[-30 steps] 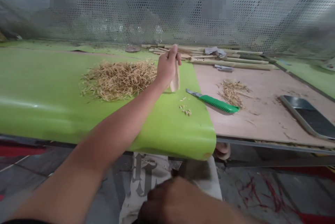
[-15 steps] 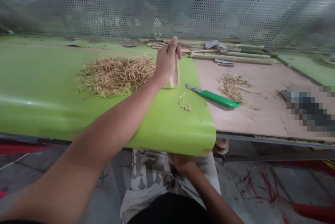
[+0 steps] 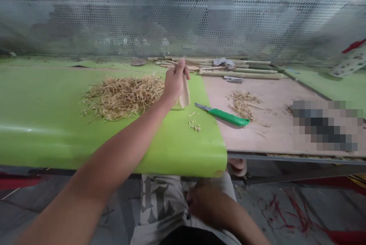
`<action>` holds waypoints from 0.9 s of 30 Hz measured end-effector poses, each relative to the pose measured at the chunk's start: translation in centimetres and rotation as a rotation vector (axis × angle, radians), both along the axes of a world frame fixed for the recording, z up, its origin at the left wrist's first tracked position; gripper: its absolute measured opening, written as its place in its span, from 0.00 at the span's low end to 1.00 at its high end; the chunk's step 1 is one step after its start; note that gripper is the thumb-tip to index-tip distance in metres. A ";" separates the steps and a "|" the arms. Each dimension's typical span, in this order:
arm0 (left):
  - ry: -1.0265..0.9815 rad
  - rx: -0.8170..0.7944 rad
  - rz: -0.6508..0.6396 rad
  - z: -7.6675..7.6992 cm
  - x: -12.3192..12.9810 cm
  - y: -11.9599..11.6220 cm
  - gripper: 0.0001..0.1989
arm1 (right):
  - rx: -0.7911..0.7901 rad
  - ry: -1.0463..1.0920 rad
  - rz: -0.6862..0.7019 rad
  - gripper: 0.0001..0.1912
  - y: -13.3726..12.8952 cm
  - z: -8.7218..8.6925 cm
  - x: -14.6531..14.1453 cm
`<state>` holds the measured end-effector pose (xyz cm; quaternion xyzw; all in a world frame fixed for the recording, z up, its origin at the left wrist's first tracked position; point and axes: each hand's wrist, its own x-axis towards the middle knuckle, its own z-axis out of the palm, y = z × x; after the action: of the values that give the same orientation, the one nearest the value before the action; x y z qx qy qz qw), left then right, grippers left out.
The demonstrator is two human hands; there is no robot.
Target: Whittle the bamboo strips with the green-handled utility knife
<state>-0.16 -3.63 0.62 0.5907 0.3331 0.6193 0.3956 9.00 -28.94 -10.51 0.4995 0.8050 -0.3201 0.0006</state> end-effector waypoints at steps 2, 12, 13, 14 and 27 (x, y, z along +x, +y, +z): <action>-0.047 -0.060 -0.055 0.5 0.0 -0.8 0.22 | -0.265 0.251 0.191 0.13 -0.6 4.3 2.3; -0.115 -0.310 -0.454 1.4 2.9 -7.3 0.22 | 0.563 0.301 -0.602 0.22 8.3 11.3 3.4; -0.103 -0.313 -0.435 1.2 3.0 -7.5 0.21 | 0.559 0.255 -0.592 0.21 8.9 11.4 3.0; -0.089 -0.311 -0.404 1.0 3.0 -7.5 0.20 | 0.551 0.206 -0.587 0.19 9.2 11.5 2.8; -0.438 -0.206 -0.150 6.5 -5.8 -8.5 0.13 | 0.215 -0.183 -0.543 0.27 13.4 11.8 -1.7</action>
<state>-5.97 -12.15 7.13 0.4220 0.2562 0.6643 0.5613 7.35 -15.56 1.26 0.7203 0.6680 -0.1753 -0.0651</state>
